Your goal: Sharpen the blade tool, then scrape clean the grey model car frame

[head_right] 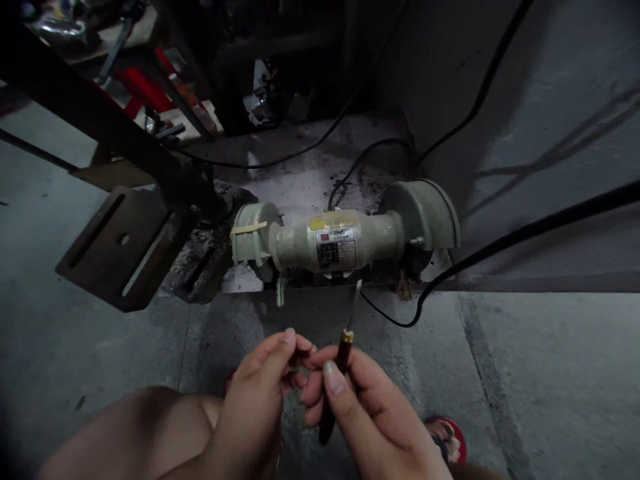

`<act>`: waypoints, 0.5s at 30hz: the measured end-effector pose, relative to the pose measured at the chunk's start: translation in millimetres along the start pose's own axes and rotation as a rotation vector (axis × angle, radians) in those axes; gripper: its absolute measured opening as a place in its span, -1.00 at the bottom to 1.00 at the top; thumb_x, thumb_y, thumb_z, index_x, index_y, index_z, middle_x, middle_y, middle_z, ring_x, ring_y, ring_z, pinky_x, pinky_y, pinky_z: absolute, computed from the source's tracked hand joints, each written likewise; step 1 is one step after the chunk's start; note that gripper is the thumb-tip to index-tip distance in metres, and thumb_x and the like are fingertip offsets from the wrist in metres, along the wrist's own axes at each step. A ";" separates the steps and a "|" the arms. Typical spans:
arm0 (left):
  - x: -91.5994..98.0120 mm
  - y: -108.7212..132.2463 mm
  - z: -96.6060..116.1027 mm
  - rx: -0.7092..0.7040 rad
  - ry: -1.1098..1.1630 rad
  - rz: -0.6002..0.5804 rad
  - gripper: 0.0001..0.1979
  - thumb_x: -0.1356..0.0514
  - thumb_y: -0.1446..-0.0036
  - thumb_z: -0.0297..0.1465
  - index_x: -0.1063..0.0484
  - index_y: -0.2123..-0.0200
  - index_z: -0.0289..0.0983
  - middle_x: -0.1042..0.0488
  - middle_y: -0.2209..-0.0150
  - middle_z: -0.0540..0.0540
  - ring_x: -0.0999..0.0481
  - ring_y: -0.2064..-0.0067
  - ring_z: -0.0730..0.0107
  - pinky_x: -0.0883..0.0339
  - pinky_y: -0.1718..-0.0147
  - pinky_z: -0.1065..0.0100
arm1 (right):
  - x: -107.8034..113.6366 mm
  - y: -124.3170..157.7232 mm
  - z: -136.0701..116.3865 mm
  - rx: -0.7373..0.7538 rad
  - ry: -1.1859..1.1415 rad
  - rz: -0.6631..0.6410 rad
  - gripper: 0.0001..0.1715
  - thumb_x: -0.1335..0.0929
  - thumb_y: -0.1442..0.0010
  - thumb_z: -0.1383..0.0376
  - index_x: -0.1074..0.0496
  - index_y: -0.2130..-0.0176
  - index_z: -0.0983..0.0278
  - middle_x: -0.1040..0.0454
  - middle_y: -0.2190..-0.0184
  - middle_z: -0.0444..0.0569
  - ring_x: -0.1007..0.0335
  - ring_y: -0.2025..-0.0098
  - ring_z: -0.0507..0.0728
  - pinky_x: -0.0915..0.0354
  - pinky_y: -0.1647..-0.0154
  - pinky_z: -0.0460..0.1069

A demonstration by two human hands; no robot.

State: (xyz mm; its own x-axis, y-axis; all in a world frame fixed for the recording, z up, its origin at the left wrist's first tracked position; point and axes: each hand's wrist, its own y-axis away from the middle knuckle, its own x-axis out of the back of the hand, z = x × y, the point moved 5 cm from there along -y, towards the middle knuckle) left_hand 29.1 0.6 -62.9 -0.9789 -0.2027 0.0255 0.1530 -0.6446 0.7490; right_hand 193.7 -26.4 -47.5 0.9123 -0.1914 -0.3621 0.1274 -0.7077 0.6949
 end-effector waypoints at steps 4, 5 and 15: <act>-6.1 -20.7 -24.4 -0.028 -0.123 0.005 -0.68 -0.41 -0.42 -0.10 -0.70 0.21 -0.26 -0.71 0.25 -0.17 -0.66 0.19 0.18 -0.46 0.21 0.28 | 10.2 2.5 -0.4 -0.013 0.009 0.053 -0.39 -0.68 -0.34 -0.33 -0.79 -0.01 0.07 -0.70 0.22 0.00 -0.61 0.14 0.21 -0.58 0.11 0.01; -12.1 -26.3 -28.3 -0.044 -0.159 -0.025 -0.67 -0.42 -0.42 -0.10 -0.70 0.21 -0.26 -0.72 0.26 -0.17 -0.67 0.20 0.17 -0.45 0.21 0.28 | 13.1 4.3 0.5 -0.011 0.006 0.069 -0.41 -0.68 -0.35 -0.31 -0.79 -0.01 0.07 -0.69 0.21 -0.01 -0.59 0.13 0.19 -0.57 0.09 -0.01; -78.8 -88.6 -25.4 -0.122 -0.102 -0.031 -0.48 -0.43 -0.49 0.12 -0.66 0.20 -0.25 -0.76 0.18 -0.19 -0.65 0.24 0.25 -0.36 0.27 0.29 | 24.0 19.3 -7.6 0.058 -0.076 0.091 -0.27 -0.70 -0.28 -0.35 -0.62 0.29 0.19 -0.44 0.40 -0.10 -0.30 0.33 0.09 -0.35 0.27 -0.02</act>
State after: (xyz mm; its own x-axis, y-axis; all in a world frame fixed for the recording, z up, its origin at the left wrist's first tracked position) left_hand 96.1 54.9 -148.1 -0.9912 -0.1096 0.0749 0.1315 -0.7351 0.6650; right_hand 221.0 -39.4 -38.0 0.8865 -0.3061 -0.3469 0.0209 -0.7226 0.6910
